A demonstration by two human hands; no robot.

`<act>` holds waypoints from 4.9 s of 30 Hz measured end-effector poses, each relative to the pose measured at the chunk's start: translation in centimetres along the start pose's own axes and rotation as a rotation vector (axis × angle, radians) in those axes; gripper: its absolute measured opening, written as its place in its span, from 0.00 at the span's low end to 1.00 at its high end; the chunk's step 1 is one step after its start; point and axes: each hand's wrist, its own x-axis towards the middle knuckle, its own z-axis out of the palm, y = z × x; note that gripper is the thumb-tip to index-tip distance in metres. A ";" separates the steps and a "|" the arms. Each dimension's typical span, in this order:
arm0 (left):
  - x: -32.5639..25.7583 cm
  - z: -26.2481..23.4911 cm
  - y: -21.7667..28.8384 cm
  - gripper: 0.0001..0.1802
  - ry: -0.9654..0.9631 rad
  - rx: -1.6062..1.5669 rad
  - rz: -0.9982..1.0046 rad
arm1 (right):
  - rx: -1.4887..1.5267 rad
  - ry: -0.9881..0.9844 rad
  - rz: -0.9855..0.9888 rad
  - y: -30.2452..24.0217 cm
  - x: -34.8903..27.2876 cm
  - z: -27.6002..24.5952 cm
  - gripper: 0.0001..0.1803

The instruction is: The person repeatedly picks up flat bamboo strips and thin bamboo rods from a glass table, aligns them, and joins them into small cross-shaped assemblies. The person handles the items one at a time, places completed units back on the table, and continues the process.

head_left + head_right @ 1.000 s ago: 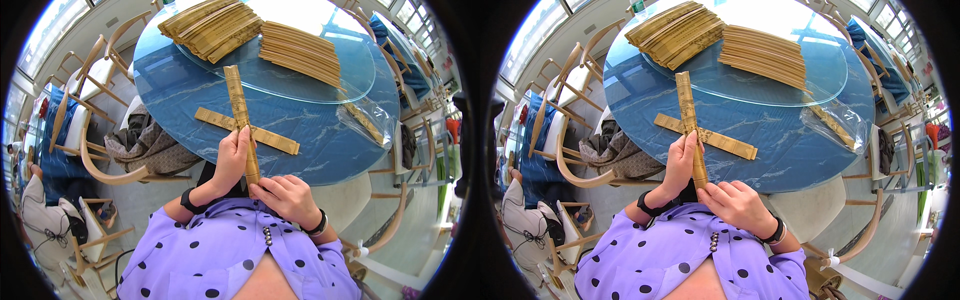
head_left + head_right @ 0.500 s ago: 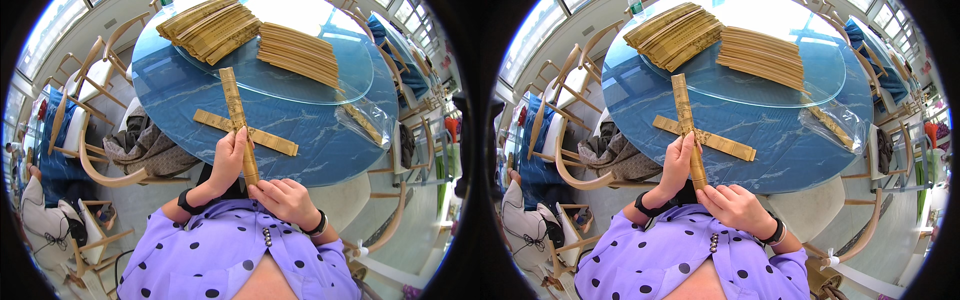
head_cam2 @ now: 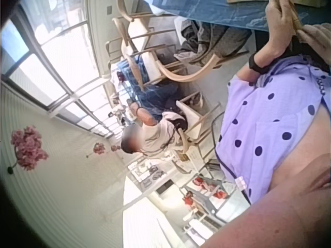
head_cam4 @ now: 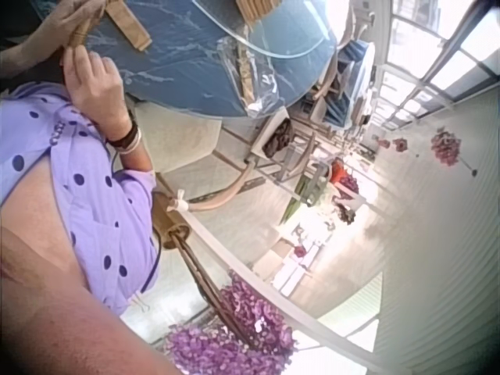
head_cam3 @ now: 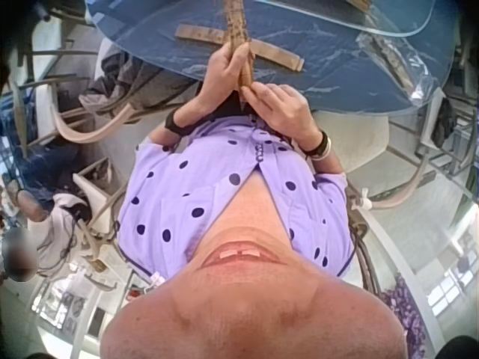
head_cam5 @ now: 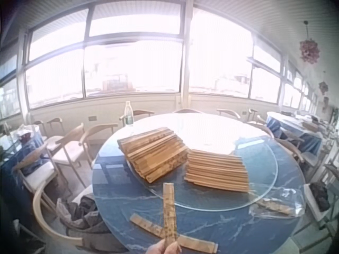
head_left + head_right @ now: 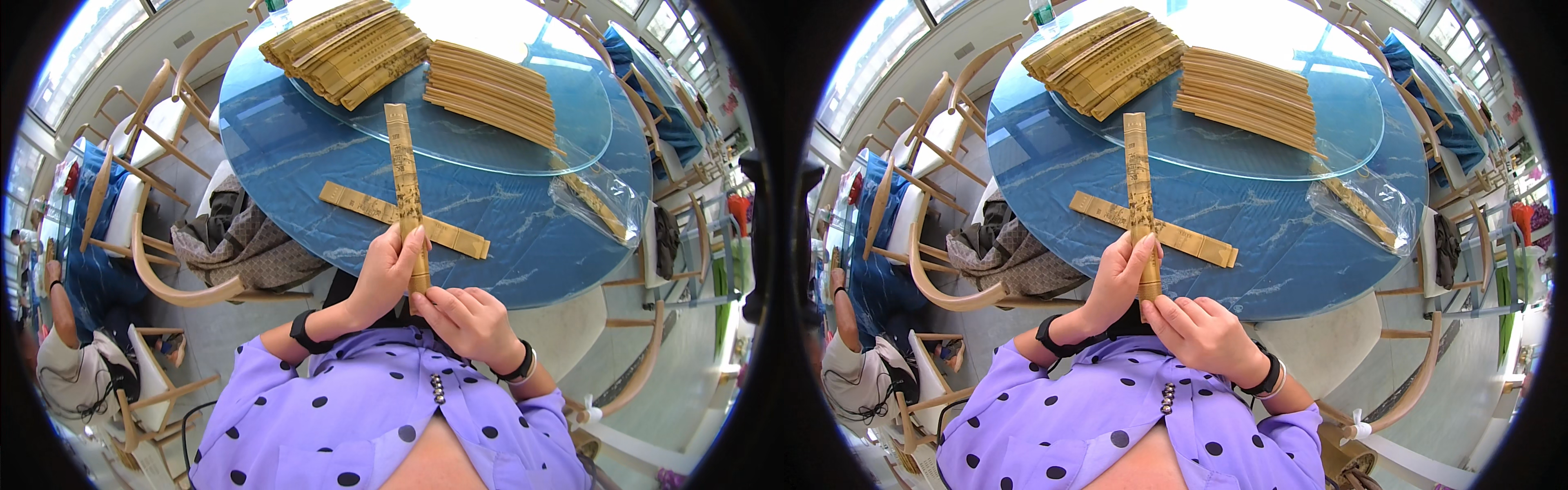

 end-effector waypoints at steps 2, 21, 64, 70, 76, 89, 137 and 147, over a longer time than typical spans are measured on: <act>0.3 -0.4 0.4 0.13 -0.092 -0.014 0.033 | 0.022 0.057 0.004 1.0 0.3 0.0 0.17; 32.5 -21.9 5.8 0.24 0.360 1.889 0.785 | -0.073 0.000 0.420 10.0 0.0 -4.0 0.09; -3.3 -3.3 -5.1 0.16 0.157 0.825 0.768 | -0.378 -0.412 0.223 25.9 2.7 2.7 0.06; -1.7 -4.3 -3.4 0.26 0.387 0.416 0.698 | 0.081 -0.379 0.225 11.8 3.6 -0.4 0.05; 1.0 -4.4 -0.6 0.36 0.297 0.223 0.518 | 0.167 -0.249 0.315 6.1 0.8 0.5 0.12; 0.2 -0.9 0.1 0.22 0.067 -0.084 0.337 | 0.170 -0.225 0.365 4.1 -1.0 1.8 0.17; 6.3 -0.5 1.1 0.29 -0.441 0.991 0.890 | 1.093 -0.107 1.070 9.3 -2.3 -1.6 0.14; 6.3 -0.7 1.0 0.25 -0.629 0.948 0.846 | 1.243 -0.167 1.094 8.0 -0.9 -2.1 0.12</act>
